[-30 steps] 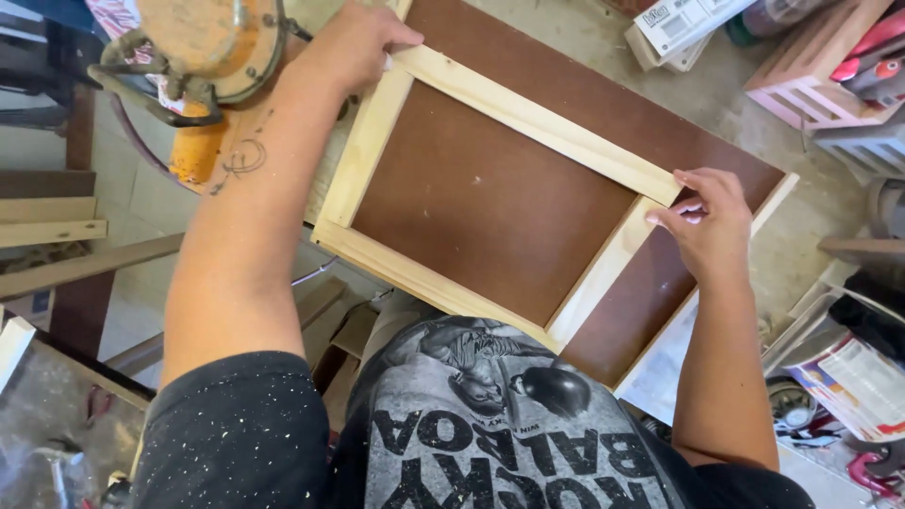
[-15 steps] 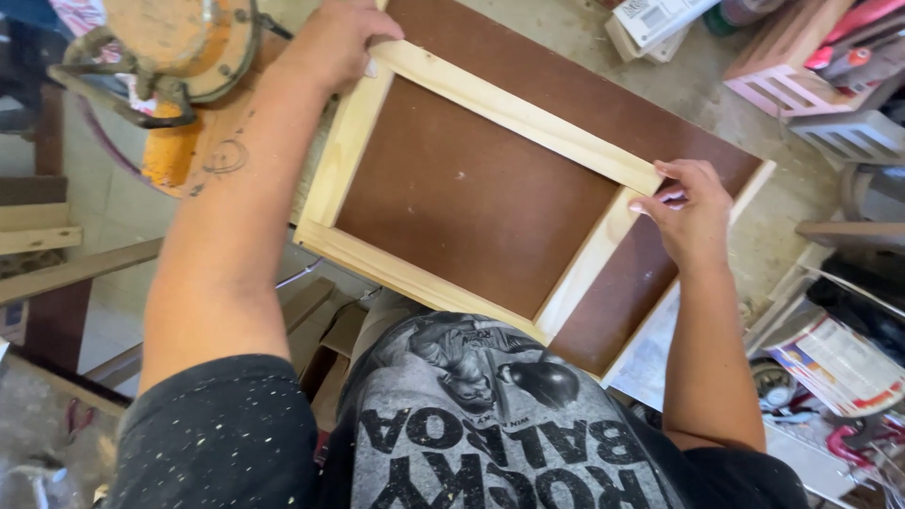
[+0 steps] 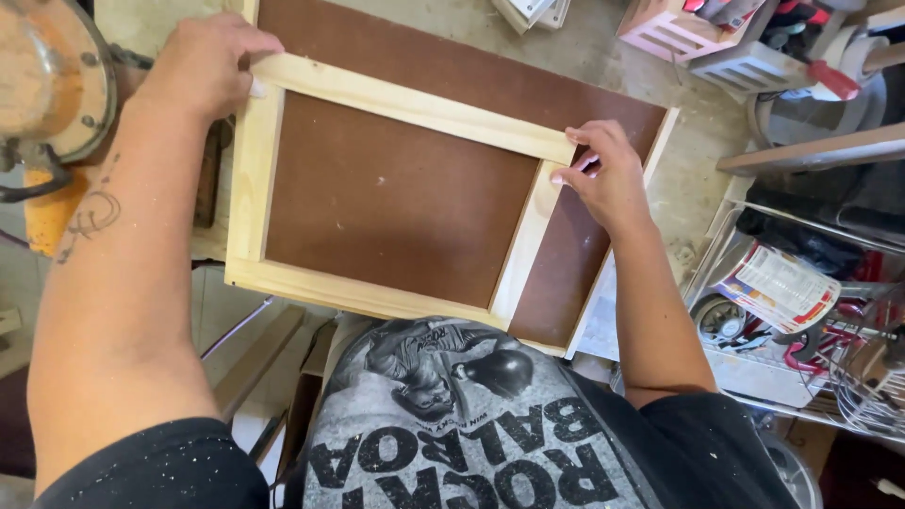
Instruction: Assembling a wooden frame by applying wood glue to joints and securing them with a pneumatic nail gun.
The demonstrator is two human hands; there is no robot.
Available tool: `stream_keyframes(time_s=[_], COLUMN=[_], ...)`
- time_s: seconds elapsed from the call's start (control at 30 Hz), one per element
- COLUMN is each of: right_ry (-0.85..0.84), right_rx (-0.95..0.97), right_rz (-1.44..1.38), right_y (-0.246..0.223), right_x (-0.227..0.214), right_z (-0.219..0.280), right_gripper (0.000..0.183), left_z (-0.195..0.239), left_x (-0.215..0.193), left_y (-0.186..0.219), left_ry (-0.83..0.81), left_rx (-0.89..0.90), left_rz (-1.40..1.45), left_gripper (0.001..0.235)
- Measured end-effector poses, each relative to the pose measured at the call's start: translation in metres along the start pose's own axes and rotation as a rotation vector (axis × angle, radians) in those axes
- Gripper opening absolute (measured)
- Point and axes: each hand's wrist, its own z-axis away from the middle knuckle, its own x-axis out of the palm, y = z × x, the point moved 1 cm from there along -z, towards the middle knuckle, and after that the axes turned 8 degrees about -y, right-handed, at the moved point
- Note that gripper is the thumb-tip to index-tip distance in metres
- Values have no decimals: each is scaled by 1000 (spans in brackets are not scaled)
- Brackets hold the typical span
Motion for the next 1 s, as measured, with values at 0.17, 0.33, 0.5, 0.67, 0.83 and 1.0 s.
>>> stream_keyframes(time_s=[0.17,0.33,0.5,0.67,0.83,1.0], right_ry=[27,-65,-106,-73,-81,-75], right_rx=[-21,103,65,41,62,68], right_rz=[2,-17,-1,11,25,22], right_y=[3,-9,-8,-5,-11,-11], right_x=[1,-6,-6,-5,-5,-5], right_z=[1,1,3,1,2,4], right_gripper=[53,66,67,65,63,63], left_z=[0,6,-13,-35,-47,-44], left_x=[2,-8,21,87,129,130], left_y=[-4,10,55,179,211,218], left_ry=[-3,-70,65,129,269,301], left_rx=[54,-30,83,613,629,586], left_rz=[-45,-94,-541,-141,-185,-159], left_gripper=[57,63,87,65,61,66])
